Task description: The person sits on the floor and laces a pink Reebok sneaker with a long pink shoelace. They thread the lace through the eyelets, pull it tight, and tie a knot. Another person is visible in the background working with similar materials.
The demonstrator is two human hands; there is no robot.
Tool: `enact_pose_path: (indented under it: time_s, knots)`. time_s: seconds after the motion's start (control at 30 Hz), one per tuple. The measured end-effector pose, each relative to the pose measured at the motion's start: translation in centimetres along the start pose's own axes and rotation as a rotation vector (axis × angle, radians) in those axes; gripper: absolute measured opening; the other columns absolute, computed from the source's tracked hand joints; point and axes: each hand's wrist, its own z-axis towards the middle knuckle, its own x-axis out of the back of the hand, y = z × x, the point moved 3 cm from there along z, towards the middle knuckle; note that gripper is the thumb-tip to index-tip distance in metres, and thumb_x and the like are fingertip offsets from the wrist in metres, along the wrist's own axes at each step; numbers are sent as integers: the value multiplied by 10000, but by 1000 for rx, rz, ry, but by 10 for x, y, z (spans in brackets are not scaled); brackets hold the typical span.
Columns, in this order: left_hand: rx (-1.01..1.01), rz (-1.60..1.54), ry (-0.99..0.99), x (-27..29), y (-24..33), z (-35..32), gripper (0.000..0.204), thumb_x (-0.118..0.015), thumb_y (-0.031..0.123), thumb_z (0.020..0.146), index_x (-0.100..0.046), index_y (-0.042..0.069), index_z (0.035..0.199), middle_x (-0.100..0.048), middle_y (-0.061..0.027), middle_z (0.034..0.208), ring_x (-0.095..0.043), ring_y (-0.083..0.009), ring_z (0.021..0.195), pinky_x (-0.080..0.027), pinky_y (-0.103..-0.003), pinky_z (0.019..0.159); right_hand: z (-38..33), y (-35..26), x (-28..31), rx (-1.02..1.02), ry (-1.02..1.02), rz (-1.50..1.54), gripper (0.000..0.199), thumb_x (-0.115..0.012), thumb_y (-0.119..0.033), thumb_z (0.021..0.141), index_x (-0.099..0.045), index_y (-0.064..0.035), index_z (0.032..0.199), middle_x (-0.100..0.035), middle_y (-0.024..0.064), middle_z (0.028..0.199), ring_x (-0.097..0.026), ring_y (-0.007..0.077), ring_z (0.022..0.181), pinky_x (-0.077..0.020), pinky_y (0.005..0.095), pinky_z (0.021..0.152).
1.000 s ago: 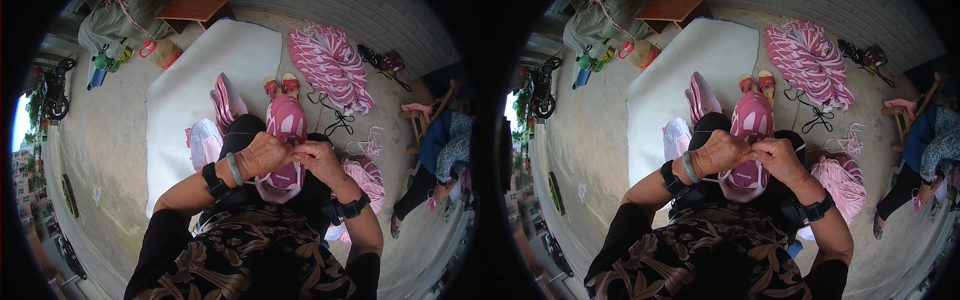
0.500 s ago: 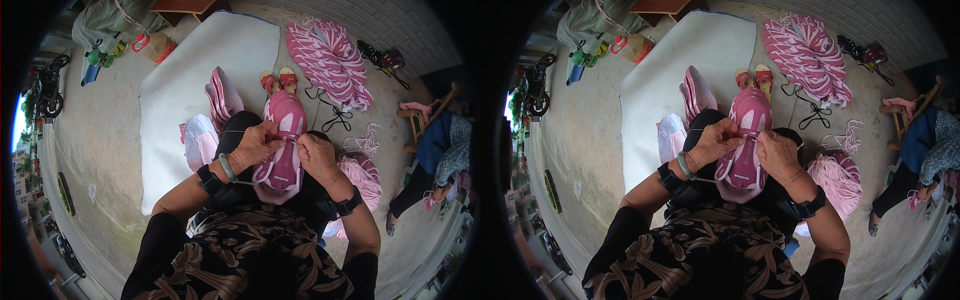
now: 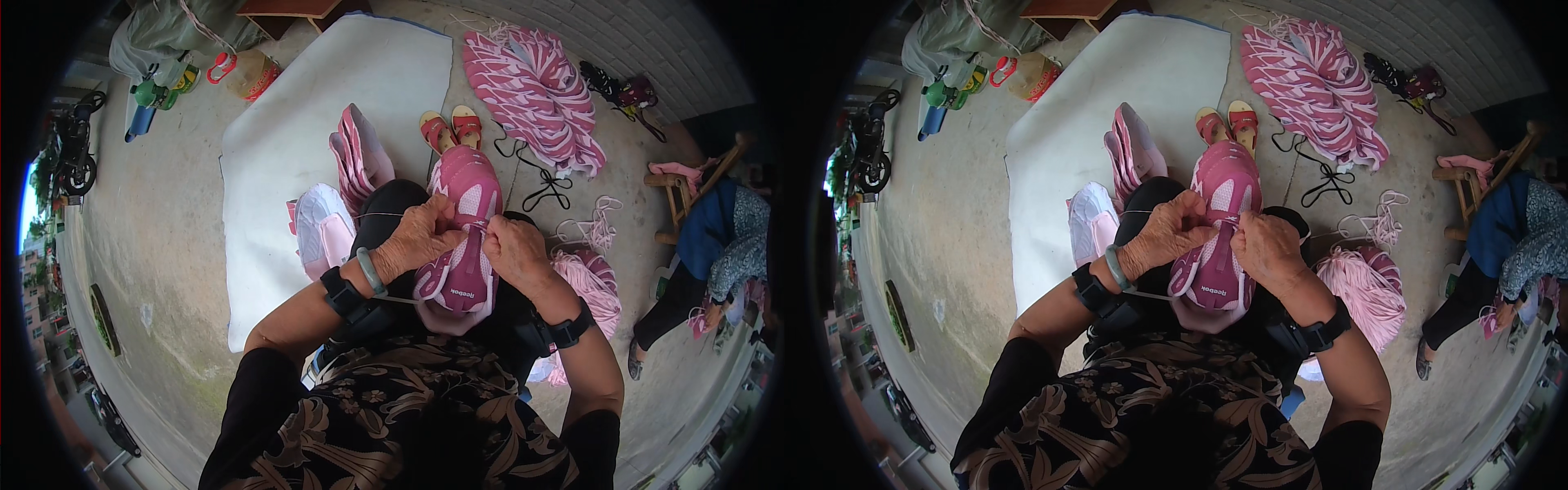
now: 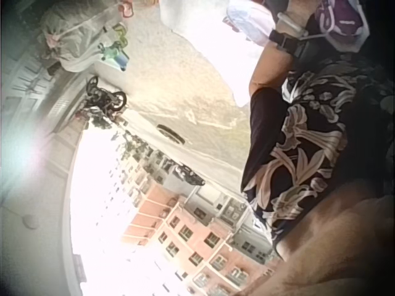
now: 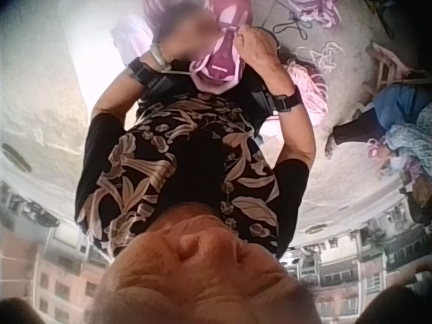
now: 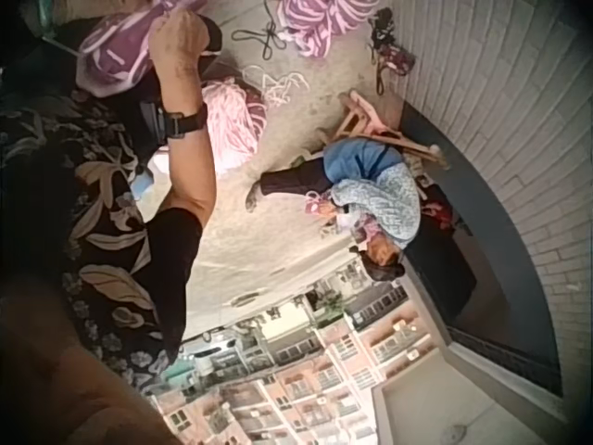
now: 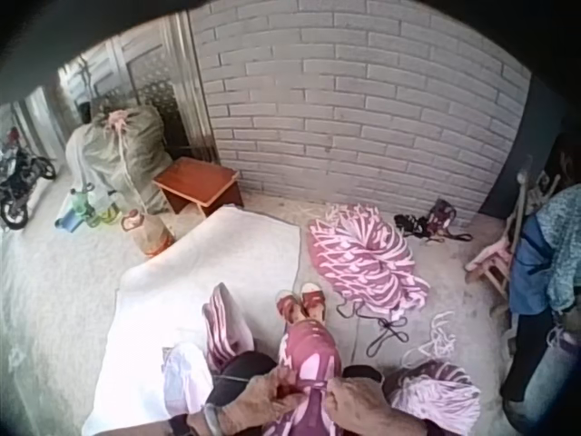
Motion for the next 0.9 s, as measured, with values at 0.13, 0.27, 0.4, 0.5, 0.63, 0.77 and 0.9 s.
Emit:
enact_pose_path:
  time_s: [0.13, 0.27, 0.4, 0.5, 0.63, 0.77, 0.9]
  knots:
    - [-31, 8, 2, -1, 0, 0, 270, -682, 104, 754, -452, 52, 884, -502, -6, 725, -460, -71, 658, -433, -223, 611, 1, 7, -5, -17, -25, 150, 73, -513, -104, 712, -520, -31, 712, -574, 161, 639, -576, 354, 634, -449, 442, 566]
    - [-68, 77, 16, 0, 5, 0, 254, -660, 100, 745, -447, 43, 870, -489, -19, 671, -444, -74, 607, -423, -234, 558, 4, 13, -6, -52, -103, 277, 92, -516, -122, 709, -536, -36, 683, -584, 167, 642, -582, 355, 643, -452, 448, 578]
    - [-112, 98, 18, -1, 8, -1, 242, -646, 90, 742, -447, 37, 868, -473, -28, 641, -436, -76, 583, -412, -240, 532, 3, 8, -7, -73, -69, 111, 107, -515, -129, 705, -546, -35, 667, -589, 170, 649, -582, 358, 636, -455, 447, 581]
    - [-145, 97, 18, -1, 7, 0, 232, -638, 83, 746, -449, 35, 870, -465, -27, 638, -435, -77, 581, -408, -240, 528, -1, 5, -11, -87, -33, 79, 101, -515, -128, 700, -548, -36, 676, -586, 170, 645, -582, 357, 636, -455, 444, 580]
    - [-140, 76, -3, 1, 3, 1, 220, -628, 76, 753, -452, 32, 878, -455, -18, 642, -433, -73, 586, -404, -238, 526, -5, 7, -13, -26, -16, 256, 49, -501, -73, 710, -524, -34, 729, -565, 157, 639, -575, 353, 632, -449, 420, 568]
    - [-129, 76, -56, 6, 2, 0, 222, -629, 78, 757, -451, 30, 881, -452, -11, 649, -432, -67, 594, -399, -229, 526, -4, 8, -8, 76, -59, 469, 36, -501, -29, 751, -476, -33, 776, -540, 140, 683, -566, 341, 651, -444, 391, 568]
    - [-146, 94, -47, 6, 2, 1, 228, -637, 80, 759, -449, 34, 879, -449, -7, 653, -429, -65, 592, -396, -222, 527, -2, 7, -17, 107, 102, 486, 67, -535, -46, 783, -470, -34, 778, -531, 132, 727, -551, 328, 661, -443, 363, 577]
